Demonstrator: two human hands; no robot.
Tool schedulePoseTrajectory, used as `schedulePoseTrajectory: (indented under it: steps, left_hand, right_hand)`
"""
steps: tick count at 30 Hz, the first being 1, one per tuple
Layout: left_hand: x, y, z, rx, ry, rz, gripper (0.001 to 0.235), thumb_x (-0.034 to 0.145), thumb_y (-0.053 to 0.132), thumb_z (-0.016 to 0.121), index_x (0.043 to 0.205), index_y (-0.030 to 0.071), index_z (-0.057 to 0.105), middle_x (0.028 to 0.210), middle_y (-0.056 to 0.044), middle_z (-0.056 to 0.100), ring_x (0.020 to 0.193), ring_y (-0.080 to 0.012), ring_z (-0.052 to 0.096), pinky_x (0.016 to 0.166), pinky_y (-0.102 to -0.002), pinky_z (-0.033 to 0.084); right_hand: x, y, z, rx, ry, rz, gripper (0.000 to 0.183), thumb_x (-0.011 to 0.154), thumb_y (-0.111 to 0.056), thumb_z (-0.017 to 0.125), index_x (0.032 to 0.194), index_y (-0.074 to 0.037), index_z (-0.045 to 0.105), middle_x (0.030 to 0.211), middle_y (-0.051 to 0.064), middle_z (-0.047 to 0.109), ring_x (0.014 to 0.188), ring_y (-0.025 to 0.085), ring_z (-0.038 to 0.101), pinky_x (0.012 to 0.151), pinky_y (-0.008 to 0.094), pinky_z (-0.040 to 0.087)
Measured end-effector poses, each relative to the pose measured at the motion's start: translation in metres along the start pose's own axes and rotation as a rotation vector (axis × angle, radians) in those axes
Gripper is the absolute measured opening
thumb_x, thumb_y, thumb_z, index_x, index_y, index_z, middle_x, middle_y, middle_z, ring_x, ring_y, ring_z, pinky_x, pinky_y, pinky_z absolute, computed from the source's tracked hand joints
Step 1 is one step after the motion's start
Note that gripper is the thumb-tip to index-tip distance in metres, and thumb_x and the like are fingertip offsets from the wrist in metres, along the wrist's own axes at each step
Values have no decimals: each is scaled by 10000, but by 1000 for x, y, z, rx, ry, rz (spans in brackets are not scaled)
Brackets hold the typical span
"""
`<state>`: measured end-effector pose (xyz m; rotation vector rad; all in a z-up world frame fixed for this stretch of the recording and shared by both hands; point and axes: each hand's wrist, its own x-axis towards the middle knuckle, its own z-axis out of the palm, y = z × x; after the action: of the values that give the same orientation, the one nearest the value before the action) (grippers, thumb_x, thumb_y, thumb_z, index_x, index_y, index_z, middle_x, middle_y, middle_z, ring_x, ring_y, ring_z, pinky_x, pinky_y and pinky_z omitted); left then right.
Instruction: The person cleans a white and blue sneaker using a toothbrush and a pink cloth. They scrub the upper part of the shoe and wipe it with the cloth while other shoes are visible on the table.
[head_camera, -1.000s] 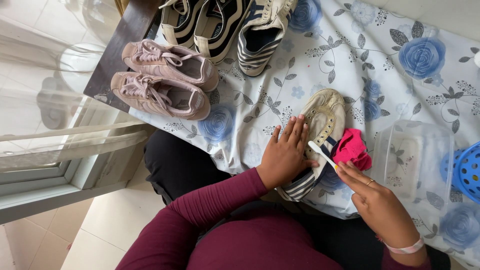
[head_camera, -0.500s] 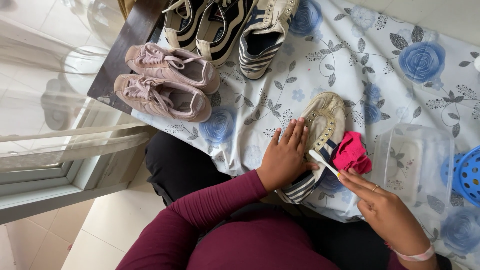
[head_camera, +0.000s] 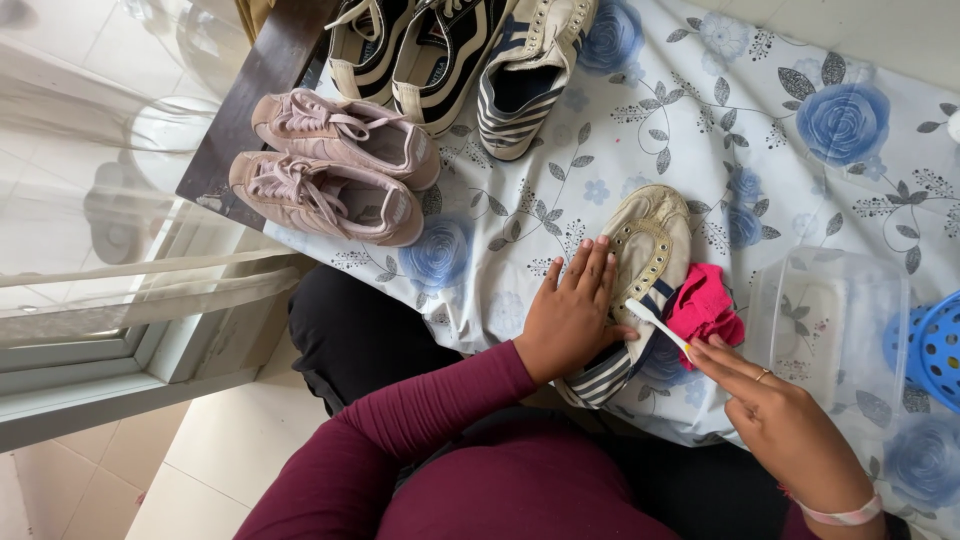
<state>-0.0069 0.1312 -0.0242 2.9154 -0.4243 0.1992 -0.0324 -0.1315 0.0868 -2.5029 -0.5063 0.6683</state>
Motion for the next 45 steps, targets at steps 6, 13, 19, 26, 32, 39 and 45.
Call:
schedulePoseTrajectory:
  steps: [6,13,19,26,32,39,45]
  left_hand:
    - [-2,0,2,19,27,4,1078,866,831,414,1571,16,398,1691,-188,292,1567,-330,320,1169,-532,397]
    - [-2,-2,1,-2,-11,-12,1086,869,836,369,1590,24,363,1707,-167,263,1574,-314,300,1172,-517,387]
    - [-3,-3,1,-65,29,-15,1081,872,819,345,1581,5,374,1701,-177,282,1571,-321,319,1168,-526,394]
    - [-3,-1,4,-15,67,-18,1084,861,826,367,1580,16,389,1698,-172,297,1572,-311,335,1162,-526,413]
    - [-4,2,2,22,81,-29,1070,861,824,335,1559,20,436,1685,-181,328,1561,-315,357,1155,-550,414]
    - [-1,1,2,29,64,-26,1061,868,810,310,1567,20,425,1673,-199,357,1555,-325,367,1168,-559,395]
    - [0,1,5,-1,13,-19,1084,865,814,302,1582,5,374,1698,-212,278,1579,-351,300,1182,-574,361]
  right_hand:
    - [6,2,15,-24,59,-142,721,862,73,539,1505,-250,535,1600,-67,517,1473,134,490,1076,341,517]
    - [10,-3,2,-99,-23,89,710,891,-18,576,1507,-368,520,1619,-190,489,1444,62,533,890,313,623]
    - [11,-3,-4,-61,-70,-66,721,873,30,546,1511,-305,521,1608,-125,506,1473,103,500,1026,344,573]
    - [14,-4,4,-89,-53,-22,738,870,42,547,1501,-339,526,1613,-150,499,1491,78,479,945,312,608]
    - [16,-8,1,-56,-73,52,730,874,35,562,1489,-359,550,1616,-168,506,1497,64,484,912,303,603]
    - [22,-19,1,65,-129,281,735,906,21,509,1509,-398,541,1623,-240,499,1523,-29,446,991,304,545]
    - [23,-12,0,62,-150,289,748,907,26,511,1499,-429,555,1628,-244,497,1519,-21,456,1006,269,520]
